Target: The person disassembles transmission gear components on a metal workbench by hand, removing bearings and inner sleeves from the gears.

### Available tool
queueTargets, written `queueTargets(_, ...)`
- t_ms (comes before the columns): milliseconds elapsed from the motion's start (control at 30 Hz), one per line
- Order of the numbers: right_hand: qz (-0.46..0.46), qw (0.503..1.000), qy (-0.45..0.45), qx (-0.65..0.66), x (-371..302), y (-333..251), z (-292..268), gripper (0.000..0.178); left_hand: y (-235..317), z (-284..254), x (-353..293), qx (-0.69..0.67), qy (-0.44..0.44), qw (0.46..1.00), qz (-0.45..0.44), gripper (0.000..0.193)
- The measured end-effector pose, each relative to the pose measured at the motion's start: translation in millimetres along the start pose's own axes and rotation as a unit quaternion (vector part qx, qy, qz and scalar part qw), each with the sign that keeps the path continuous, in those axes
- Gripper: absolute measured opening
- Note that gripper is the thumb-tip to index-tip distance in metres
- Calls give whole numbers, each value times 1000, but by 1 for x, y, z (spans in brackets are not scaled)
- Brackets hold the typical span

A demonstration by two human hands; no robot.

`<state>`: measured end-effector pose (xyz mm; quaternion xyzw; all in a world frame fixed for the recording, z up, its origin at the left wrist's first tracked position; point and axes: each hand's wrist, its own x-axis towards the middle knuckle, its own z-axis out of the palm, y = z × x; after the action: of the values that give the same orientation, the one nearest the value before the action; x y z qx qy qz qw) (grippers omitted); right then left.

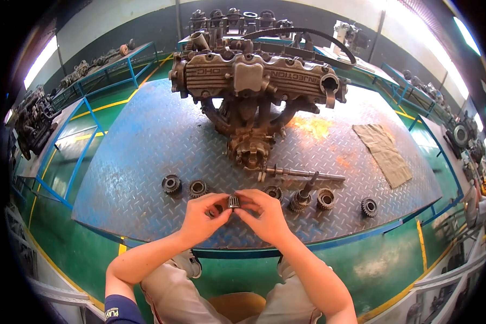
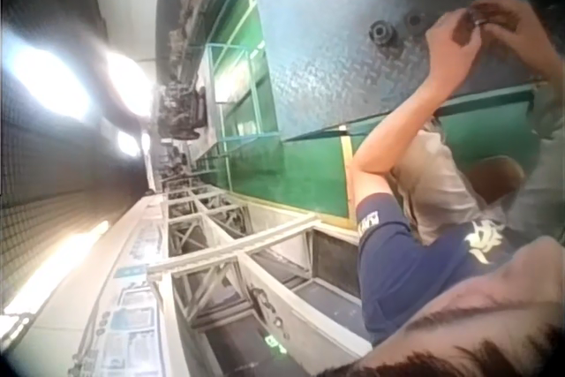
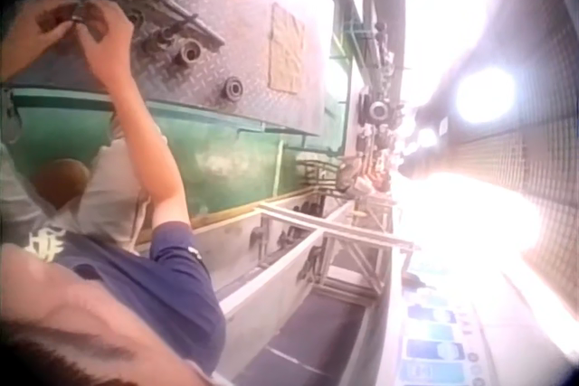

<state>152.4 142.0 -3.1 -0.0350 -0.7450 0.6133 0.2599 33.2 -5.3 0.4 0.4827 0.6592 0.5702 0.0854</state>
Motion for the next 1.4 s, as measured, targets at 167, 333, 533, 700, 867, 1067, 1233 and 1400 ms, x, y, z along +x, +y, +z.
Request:
queueTargets(167,11,1000,4,0,-1,0,1,36,3,-1,-2,60,20,996,56,35)
queueTargets(333,-63,994,51,-73,-4,-6,10,35,3,-3,-3,102,41,985,129,38)
queueTargets(533,-170,962,141,-163,-9,-5,27,37,8,0,-2,170,77,959,212,41)
queueTargets(700,-216,934,177,-224,-10,-10,37,39,12,3,1,216,130,924,287,46)
queueTargets(867,-261,903,171,-295,1,-19,36,38,15,-4,9,241,128,911,308,46)
queueTargets(1067,-339,849,189,-358,-1,-23,42,37,13,-4,9,237,161,893,346,43)
queueTargets(1233,-312,897,174,-261,-8,-17,40,46,14,-4,4,215,141,907,333,41)
queueTargets(1400,-260,931,164,-196,-9,-22,31,44,18,-3,0,180,119,930,297,39)
